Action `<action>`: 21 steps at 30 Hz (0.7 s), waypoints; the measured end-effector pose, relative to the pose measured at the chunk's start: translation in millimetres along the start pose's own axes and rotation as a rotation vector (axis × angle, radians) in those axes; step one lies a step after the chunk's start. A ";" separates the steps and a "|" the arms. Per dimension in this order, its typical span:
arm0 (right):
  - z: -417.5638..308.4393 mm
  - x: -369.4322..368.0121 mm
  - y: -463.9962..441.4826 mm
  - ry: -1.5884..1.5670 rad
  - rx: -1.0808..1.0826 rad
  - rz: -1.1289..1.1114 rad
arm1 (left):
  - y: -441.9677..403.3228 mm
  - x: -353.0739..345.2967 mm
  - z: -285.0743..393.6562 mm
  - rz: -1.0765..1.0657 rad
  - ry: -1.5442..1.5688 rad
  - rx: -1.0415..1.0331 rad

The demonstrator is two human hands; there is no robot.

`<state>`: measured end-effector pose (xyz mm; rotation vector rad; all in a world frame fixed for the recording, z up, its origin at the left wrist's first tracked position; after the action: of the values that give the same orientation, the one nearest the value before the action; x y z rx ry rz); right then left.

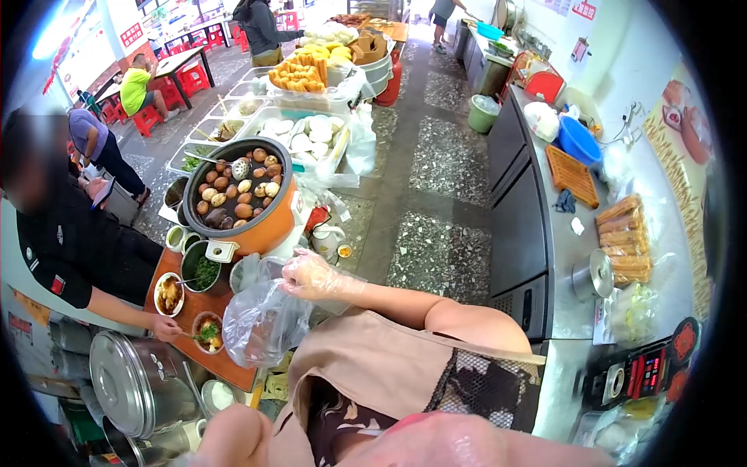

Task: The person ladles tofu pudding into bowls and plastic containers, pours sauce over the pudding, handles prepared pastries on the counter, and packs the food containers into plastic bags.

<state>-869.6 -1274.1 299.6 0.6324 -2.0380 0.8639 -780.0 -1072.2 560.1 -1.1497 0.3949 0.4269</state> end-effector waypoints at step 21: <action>-2.3 -15.2 23.8 0.058 -0.163 -0.095 | -16.4 14.4 35.7 -0.121 0.594 0.511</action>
<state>-876.5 -1255.3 279.7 0.6009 -1.9853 0.6458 -756.4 -1042.9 578.4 -0.7725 0.8889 -0.1369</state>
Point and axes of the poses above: each hand's wrist, its own y-axis away from the middle knuckle, its own x-axis out of the back of the hand, z = x × y, the point moved 4 cm from there along -y, towards the middle knuckle, and after that the axes turned 10 degrees about y, right-handed, at the moved point
